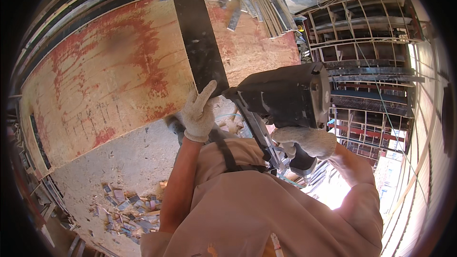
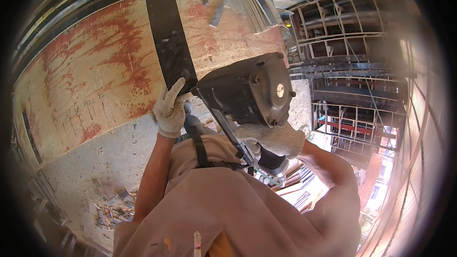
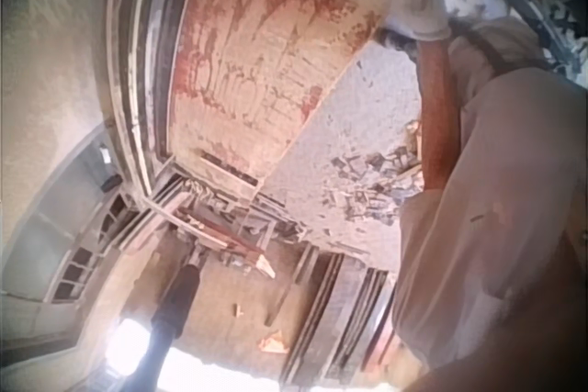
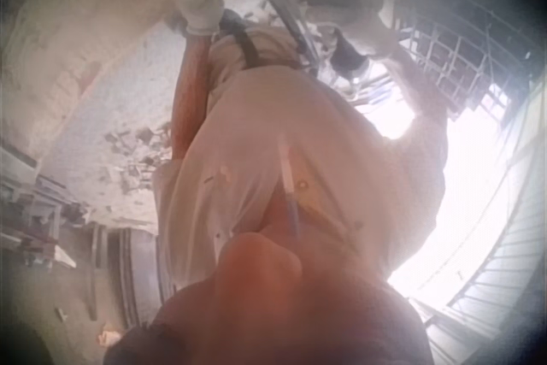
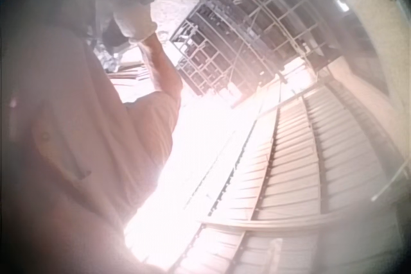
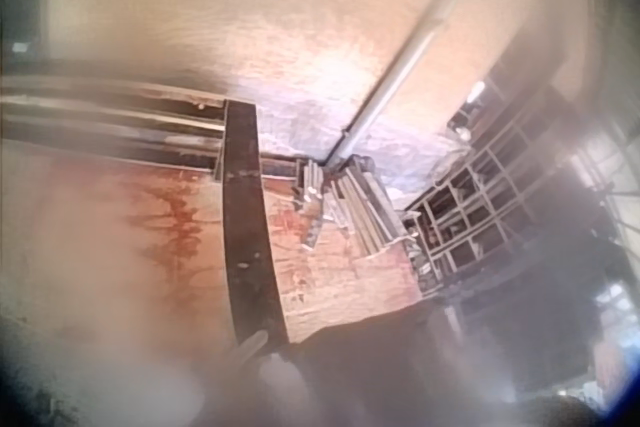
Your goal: The person assembles a wooden frame by positioning thin wooden strips and securing them with a nail gun. They repeatedly pick up strips, align them on a workbench, and fasten them in place. The person also moves debris and adjusts the frame orientation during the process.
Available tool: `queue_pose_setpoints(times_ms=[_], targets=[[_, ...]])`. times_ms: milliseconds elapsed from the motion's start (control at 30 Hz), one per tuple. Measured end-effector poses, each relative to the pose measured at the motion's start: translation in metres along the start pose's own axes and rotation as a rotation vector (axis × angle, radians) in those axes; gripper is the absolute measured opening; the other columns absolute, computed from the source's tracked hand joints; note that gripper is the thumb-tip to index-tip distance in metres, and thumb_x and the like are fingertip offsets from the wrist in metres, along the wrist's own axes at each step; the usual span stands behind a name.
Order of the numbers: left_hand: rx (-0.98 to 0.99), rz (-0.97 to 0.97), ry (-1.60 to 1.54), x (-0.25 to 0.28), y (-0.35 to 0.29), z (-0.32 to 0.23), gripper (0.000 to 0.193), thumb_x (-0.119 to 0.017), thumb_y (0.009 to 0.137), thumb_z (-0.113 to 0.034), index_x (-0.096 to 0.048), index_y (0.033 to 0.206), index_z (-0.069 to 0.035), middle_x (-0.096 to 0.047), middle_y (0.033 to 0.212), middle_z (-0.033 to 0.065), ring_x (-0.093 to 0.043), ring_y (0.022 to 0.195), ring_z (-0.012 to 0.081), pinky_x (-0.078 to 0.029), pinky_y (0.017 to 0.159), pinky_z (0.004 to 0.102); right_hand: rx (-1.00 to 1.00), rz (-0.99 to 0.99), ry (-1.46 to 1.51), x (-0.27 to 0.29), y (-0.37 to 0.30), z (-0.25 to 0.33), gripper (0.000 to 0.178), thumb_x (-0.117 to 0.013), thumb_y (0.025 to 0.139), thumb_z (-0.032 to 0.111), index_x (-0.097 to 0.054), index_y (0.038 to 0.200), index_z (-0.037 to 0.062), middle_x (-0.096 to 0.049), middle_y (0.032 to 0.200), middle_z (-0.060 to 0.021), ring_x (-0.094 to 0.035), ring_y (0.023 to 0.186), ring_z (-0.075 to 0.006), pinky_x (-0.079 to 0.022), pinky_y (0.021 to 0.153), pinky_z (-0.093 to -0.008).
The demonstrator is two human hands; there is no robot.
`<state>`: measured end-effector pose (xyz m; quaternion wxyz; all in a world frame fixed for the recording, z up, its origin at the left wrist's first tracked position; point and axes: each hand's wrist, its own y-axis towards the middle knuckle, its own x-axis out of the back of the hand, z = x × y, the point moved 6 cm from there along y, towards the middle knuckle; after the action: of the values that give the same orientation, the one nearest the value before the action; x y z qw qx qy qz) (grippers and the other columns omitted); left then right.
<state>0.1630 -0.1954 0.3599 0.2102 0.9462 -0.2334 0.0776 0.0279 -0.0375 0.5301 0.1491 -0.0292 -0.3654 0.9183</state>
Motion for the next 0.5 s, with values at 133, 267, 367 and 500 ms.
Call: queue_pose_setpoints(times_ms=[133, 267, 367, 500], targets=[[0.009, 0.015, -0.015, 0.000, -0.003, 0.003, 0.038, -0.066, 0.088, 0.005, -0.074, 0.124, -0.005, -0.067, 0.090, 0.0132, -0.066, 0.071, 0.0193, -0.051, 0.062, 0.0315, -0.112, -0.049, -0.038, 0.001, 0.000, -0.009, 0.021, -0.071, 0.095, 0.006, -0.065, 0.115, 0.0001, -0.061, 0.064, -0.0042, -0.056, 0.049, -0.0103, -0.046, 0.043, -0.0271], [-0.015, 0.019, -0.026, -0.004, -0.005, 0.003, 0.038, -0.065, 0.089, 0.004, -0.074, 0.124, -0.005, -0.070, 0.096, 0.0142, -0.067, 0.071, 0.0195, -0.052, 0.063, 0.0314, 0.355, 0.115, -0.110, 0.006, -0.003, 0.001, 0.023, -0.071, 0.094, 0.007, -0.066, 0.115, 0.0007, -0.060, 0.064, -0.0034, -0.056, 0.050, -0.0108, -0.047, 0.045, -0.0279], [0.039, 0.027, -0.025, -0.001, -0.007, 0.005, 0.037, -0.065, 0.090, 0.004, -0.073, 0.125, -0.005, -0.073, 0.102, 0.0149, -0.069, 0.075, 0.0200, -0.054, 0.065, 0.0325, -0.066, -0.029, 0.033, 0.001, -0.008, 0.024, 0.028, -0.072, 0.093, 0.008, -0.066, 0.119, 0.0012, -0.060, 0.064, -0.0025, -0.056, 0.053, -0.0108, -0.048, 0.050, -0.0279], [0.034, 0.037, -0.008, -0.007, -0.008, 0.007, 0.036, -0.067, 0.090, 0.003, -0.073, 0.124, -0.005, -0.074, 0.106, 0.0159, -0.072, 0.081, 0.0246, -0.055, 0.068, 0.0344, -0.077, -0.027, -0.086, 0.039, -0.003, 0.024, 0.027, -0.073, 0.092, 0.006, -0.068, 0.117, -0.0002, -0.062, 0.065, -0.0031, -0.057, 0.053, -0.0107, -0.046, 0.049, -0.0282]])
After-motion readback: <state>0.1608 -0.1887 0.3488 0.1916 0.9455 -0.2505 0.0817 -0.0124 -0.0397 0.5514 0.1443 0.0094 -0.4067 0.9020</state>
